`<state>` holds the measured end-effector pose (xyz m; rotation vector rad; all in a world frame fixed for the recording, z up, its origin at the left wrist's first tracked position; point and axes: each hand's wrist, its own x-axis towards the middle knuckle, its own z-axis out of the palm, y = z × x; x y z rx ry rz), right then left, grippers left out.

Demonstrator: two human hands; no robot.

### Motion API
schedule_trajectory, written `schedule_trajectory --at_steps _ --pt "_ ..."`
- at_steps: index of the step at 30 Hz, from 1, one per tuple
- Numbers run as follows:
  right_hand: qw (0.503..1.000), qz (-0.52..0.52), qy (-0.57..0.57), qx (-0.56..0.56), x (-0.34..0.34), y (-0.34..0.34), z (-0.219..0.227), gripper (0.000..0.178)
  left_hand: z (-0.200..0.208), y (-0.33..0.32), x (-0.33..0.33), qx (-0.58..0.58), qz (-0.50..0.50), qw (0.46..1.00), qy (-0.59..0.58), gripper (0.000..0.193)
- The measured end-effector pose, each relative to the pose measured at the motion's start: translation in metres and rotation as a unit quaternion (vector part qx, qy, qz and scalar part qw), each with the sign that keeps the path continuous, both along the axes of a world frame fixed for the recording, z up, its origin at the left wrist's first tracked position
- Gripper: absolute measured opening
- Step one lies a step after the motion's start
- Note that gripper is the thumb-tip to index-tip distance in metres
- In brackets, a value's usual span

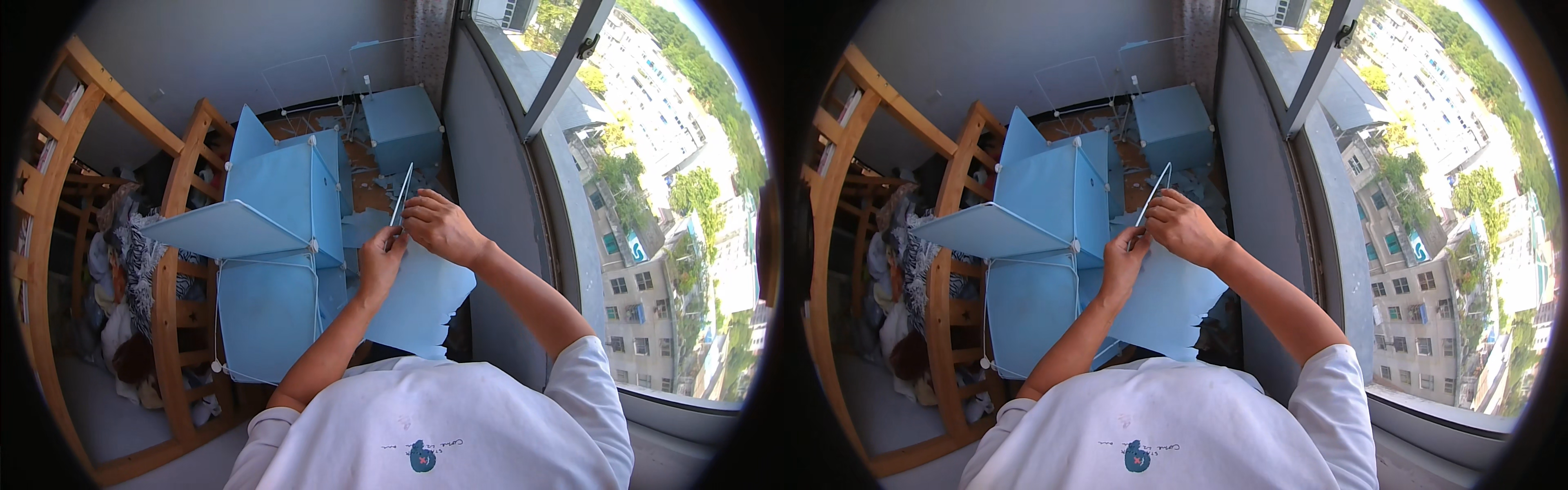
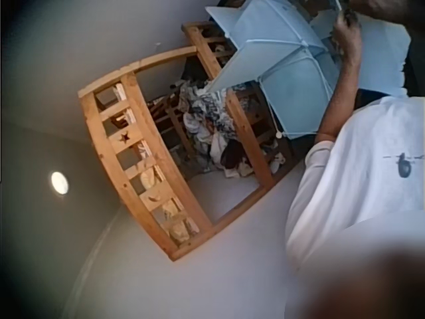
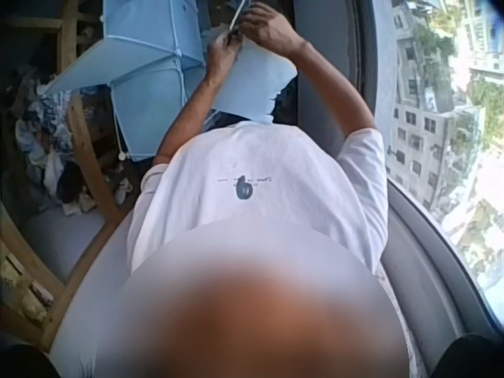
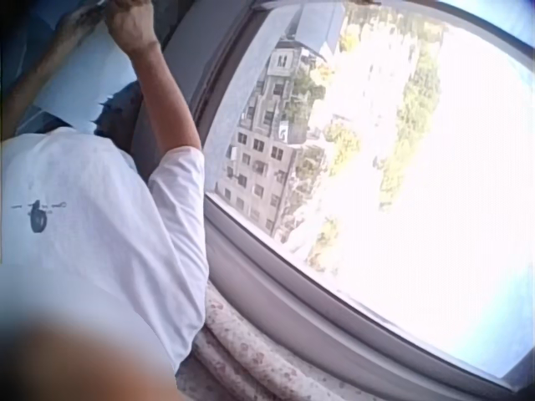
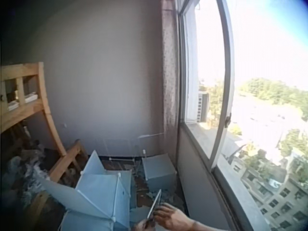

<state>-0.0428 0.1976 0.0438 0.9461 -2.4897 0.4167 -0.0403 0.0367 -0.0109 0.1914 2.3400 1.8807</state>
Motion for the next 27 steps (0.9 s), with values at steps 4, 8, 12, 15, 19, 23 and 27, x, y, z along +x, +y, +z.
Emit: schedule_trajectory --at_steps 4,8,12,15,19,23,27 --pt "1.000 -0.017 0.009 0.014 0.004 -0.004 -0.002 0.017 -0.001 0.001 0.004 -0.018 0.017 0.999 0.039 0.018" --pt "1.000 -0.020 0.022 0.010 0.007 -0.004 -0.006 0.017 0.006 0.004 0.007 -0.050 0.025 0.996 0.075 0.017" --pt "0.999 -0.020 0.030 0.019 0.009 -0.001 -0.012 0.015 0.008 0.006 0.008 -0.068 0.024 0.995 0.069 0.017" --pt "0.998 -0.022 0.047 0.033 0.009 -0.002 -0.015 0.014 0.011 0.007 0.007 -0.085 0.021 0.994 0.062 0.017" --pt "0.998 -0.025 0.033 0.053 0.007 0.000 -0.013 0.019 0.011 0.006 0.006 -0.100 0.021 0.991 0.086 0.017" --pt "0.995 -0.052 -0.012 -0.083 0.010 0.002 -0.004 0.023 0.009 0.005 0.006 -0.069 0.033 0.995 0.059 0.019" --pt "0.899 -0.248 -0.137 -0.334 0.018 -0.004 -0.001 0.022 0.014 0.006 0.011 0.001 0.054 0.998 -0.015 0.021"
